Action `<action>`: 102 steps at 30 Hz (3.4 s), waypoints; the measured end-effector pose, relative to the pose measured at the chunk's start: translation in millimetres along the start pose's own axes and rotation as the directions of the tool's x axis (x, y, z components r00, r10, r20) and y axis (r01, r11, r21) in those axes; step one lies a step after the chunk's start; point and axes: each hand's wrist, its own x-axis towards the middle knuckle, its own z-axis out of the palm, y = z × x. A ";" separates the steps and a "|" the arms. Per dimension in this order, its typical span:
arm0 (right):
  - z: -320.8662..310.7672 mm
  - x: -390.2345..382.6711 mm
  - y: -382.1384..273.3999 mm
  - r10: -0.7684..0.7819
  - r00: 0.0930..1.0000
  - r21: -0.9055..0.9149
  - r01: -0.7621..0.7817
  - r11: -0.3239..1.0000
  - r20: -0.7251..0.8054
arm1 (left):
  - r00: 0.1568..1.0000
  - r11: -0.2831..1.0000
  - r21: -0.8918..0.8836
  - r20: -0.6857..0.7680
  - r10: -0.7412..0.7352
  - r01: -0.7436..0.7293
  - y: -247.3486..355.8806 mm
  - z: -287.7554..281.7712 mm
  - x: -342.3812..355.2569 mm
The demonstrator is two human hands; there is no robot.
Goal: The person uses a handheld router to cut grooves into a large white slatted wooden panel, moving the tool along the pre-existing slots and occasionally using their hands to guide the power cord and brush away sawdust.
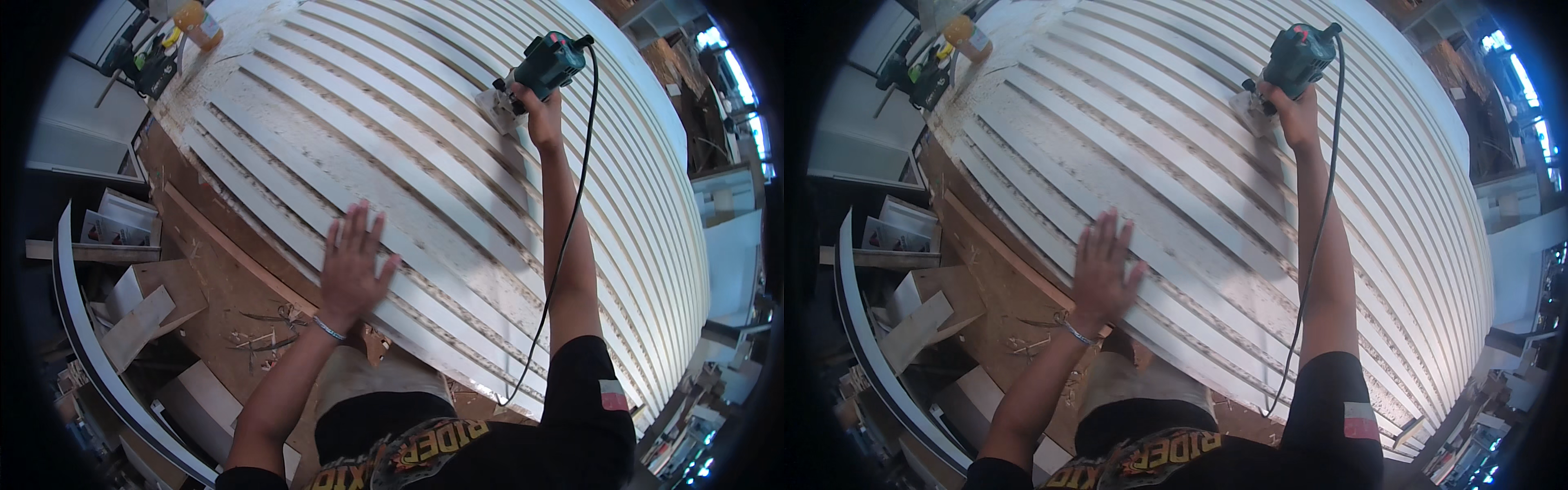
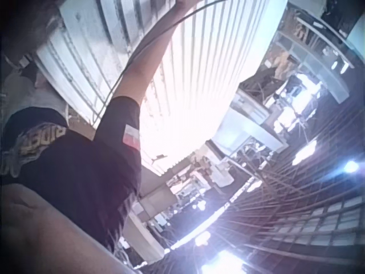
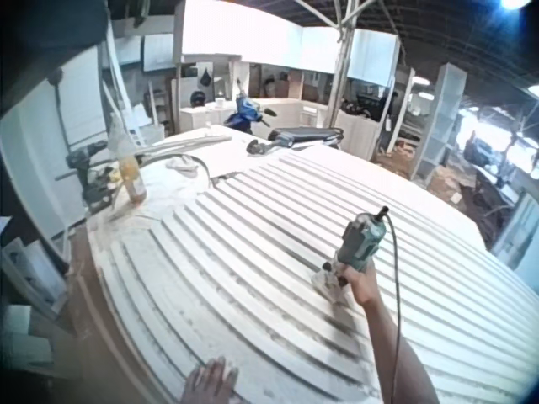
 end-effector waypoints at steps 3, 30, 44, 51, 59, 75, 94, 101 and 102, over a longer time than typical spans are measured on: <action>49.1 31.5 4.1 0.006 1.000 0.020 -0.006 1.000 0.017 | 0.999 0.996 -0.089 0.053 -0.010 0.015 1.2 -4.6 -2.7; 398.9 252.9 0.6 -0.004 0.997 -0.036 0.007 0.999 0.077 | 0.908 0.900 -0.400 -0.290 -0.302 0.172 -427.3 -139.7 177.8; 458.2 281.5 -8.5 -0.002 0.998 0.082 -0.003 0.997 0.069 | 0.986 0.997 -0.025 -0.146 -0.080 0.077 -558.1 -111.1 242.7; 468.1 283.7 -16.5 0.007 0.998 0.091 -0.012 0.996 0.058 | 0.982 0.998 -0.014 -0.178 -0.062 0.060 -558.4 -112.5 243.4; 475.6 283.6 -20.8 0.038 0.997 0.059 -0.043 0.997 0.074 | 0.981 0.997 -0.044 -0.185 -0.063 0.056 -559.0 -112.8 242.9; 481.1 266.5 -19.4 0.009 0.994 0.063 -0.016 0.998 0.112 | 0.975 0.998 -0.024 -0.216 -0.059 0.055 -561.5 -107.6 242.1; 480.8 262.5 -22.7 -0.032 0.993 0.029 0.029 0.999 0.111 | 0.973 0.996 -0.042 -0.212 -0.090 0.083 -557.7 -109.1 242.1; 481.9 264.8 -25.5 -0.066 0.980 0.041 0.059 0.997 0.188 | 0.972 0.996 -0.028 -0.218 -0.084 0.080 -559.3 -107.0 240.7; 482.8 264.0 -26.8 -0.070 0.979 0.050 0.062 0.997 0.191 | 0.972 0.996 -0.033 -0.221 -0.083 0.078 -559.2 -106.6 240.6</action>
